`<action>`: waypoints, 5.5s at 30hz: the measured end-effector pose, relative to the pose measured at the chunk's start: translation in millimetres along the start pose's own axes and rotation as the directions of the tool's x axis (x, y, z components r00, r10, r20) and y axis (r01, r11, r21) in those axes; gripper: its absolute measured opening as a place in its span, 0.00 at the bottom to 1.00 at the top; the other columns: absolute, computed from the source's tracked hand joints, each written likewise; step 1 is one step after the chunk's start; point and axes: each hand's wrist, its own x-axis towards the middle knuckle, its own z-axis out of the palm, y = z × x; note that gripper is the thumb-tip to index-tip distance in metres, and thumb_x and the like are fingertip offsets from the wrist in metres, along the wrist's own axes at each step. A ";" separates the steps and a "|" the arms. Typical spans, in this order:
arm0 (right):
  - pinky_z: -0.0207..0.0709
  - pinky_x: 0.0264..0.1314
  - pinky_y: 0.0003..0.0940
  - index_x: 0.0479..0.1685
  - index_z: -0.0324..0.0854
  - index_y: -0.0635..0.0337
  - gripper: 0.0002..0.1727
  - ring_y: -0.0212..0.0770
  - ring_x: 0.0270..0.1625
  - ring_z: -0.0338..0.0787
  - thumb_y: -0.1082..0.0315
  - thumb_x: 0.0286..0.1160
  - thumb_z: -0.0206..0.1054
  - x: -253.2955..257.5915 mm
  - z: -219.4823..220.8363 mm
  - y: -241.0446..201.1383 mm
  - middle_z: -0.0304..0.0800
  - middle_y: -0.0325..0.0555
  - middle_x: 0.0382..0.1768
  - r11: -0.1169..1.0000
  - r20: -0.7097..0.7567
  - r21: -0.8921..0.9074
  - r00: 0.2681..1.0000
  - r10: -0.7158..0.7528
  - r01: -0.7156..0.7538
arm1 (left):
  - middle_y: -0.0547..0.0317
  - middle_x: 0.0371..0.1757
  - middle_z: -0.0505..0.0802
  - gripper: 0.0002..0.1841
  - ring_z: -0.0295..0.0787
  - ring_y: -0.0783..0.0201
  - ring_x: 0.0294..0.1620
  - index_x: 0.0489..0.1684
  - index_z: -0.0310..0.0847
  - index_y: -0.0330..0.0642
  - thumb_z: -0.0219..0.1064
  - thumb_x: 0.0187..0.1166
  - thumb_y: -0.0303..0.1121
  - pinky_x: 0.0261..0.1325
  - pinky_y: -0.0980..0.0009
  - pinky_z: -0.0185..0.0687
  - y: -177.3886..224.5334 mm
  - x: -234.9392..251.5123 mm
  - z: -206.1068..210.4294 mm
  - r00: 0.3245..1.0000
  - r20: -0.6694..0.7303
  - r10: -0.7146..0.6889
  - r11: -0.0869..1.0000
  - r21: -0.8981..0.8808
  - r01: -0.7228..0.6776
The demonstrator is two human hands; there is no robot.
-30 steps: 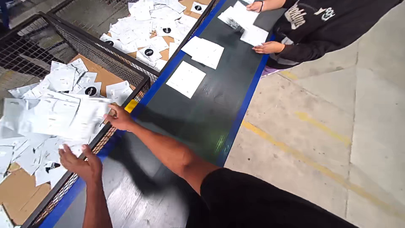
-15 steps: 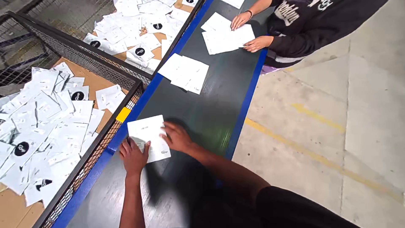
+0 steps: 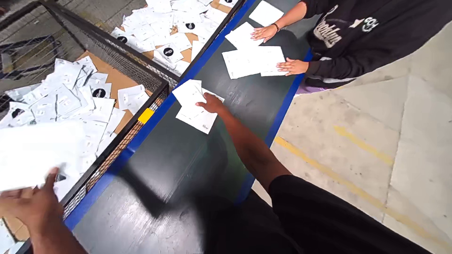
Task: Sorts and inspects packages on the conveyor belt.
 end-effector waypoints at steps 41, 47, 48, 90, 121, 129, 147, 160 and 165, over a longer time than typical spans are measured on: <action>0.86 0.52 0.45 0.56 0.80 0.68 0.26 0.43 0.42 0.92 0.49 0.91 0.55 -321.3 116.0 -55.4 0.90 0.53 0.39 0.693 0.508 0.720 0.709 -0.489 -0.038 | 0.48 0.53 0.95 0.22 0.96 0.57 0.50 0.72 0.73 0.36 0.68 0.81 0.33 0.55 0.56 0.94 2.7 -334.4 74.5 0.645 0.608 -0.463 0.670 -0.237 0.704; 0.77 0.76 0.56 0.84 0.70 0.51 0.49 0.51 0.80 0.78 0.30 0.65 0.71 -237.2 42.3 7.0 0.77 0.51 0.79 0.954 0.122 0.054 0.946 -0.301 0.296 | 0.64 0.62 0.92 0.27 0.91 0.65 0.60 0.78 0.68 0.49 0.64 0.85 0.49 0.63 0.57 0.91 24.6 -152.5 24.1 0.872 0.439 -0.216 0.904 -0.247 0.349; 0.69 0.82 0.59 0.91 0.59 0.52 0.61 0.55 0.87 0.69 0.27 0.56 0.75 -219.8 38.0 18.9 0.66 0.53 0.87 0.962 0.110 -0.057 0.959 -0.261 0.268 | 0.61 0.73 0.86 0.32 0.86 0.59 0.71 0.85 0.63 0.53 0.58 0.86 0.58 0.70 0.49 0.86 25.1 -125.4 27.9 0.881 0.421 -0.216 0.881 -0.305 0.362; 0.81 0.71 0.42 0.49 0.91 0.50 0.16 0.39 0.67 0.87 0.51 0.86 0.62 -216.4 29.5 110.1 0.91 0.39 0.62 0.762 -0.055 0.288 0.804 -0.592 0.580 | 0.44 0.57 0.93 0.25 0.93 0.54 0.54 0.69 0.76 0.30 0.75 0.75 0.28 0.59 0.52 0.91 109.6 -293.8 362.4 0.709 0.569 -0.417 0.773 -0.189 0.606; 0.78 0.77 0.40 0.55 0.89 0.57 0.14 0.42 0.71 0.86 0.59 0.89 0.61 -95.3 -33.1 120.5 0.90 0.45 0.63 0.611 -0.068 0.551 0.761 -0.645 0.568 | 0.48 0.52 0.95 0.22 0.96 0.57 0.47 0.69 0.74 0.32 0.71 0.77 0.23 0.50 0.54 0.95 164.6 -195.3 454.0 0.737 0.553 -0.387 0.816 -0.166 0.553; 0.87 0.62 0.40 0.60 0.87 0.57 0.15 0.38 0.54 0.92 0.59 0.87 0.63 -56.8 -109.5 177.9 0.93 0.45 0.53 0.732 -0.061 0.583 0.917 -0.394 0.353 | 0.65 0.52 0.93 0.22 0.94 0.67 0.49 0.68 0.74 0.44 0.73 0.78 0.38 0.55 0.62 0.92 223.6 31.8 348.2 0.921 0.351 -0.168 0.965 -0.130 0.226; 0.64 0.90 0.48 0.74 0.82 0.57 0.21 0.52 0.90 0.66 0.62 0.87 0.58 91.4 -48.8 96.1 0.74 0.49 0.84 0.917 -0.070 -0.155 0.922 -0.381 0.367 | 0.20 0.74 0.75 0.48 0.68 0.19 0.75 0.80 0.72 0.35 0.83 0.60 0.56 0.73 0.23 0.63 58.7 -289.9 286.5 0.930 0.340 -0.141 0.758 0.641 -0.119; 0.50 0.85 0.74 0.98 0.39 0.55 0.90 0.67 0.94 0.48 0.18 0.21 0.82 -21.3 -22.0 73.6 0.47 0.61 0.94 0.934 -0.014 -0.247 0.963 -0.269 0.257 | 0.28 0.91 0.57 0.72 0.50 0.24 0.89 0.92 0.55 0.41 0.64 0.46 0.88 0.76 0.21 0.54 -0.6 -368.8 216.1 0.972 0.153 -0.176 0.753 0.658 0.033; 0.57 0.77 0.79 0.74 0.73 0.69 0.63 0.75 0.78 0.71 0.26 0.42 0.81 -28.4 -3.1 15.7 0.78 0.74 0.70 0.820 0.363 -0.376 0.883 -0.298 0.431 | 0.31 0.95 0.45 0.83 0.33 0.26 0.94 0.97 0.45 0.46 0.58 0.31 0.96 0.79 0.15 0.30 -35.1 -384.7 183.4 0.968 0.183 -0.170 0.709 0.705 -0.009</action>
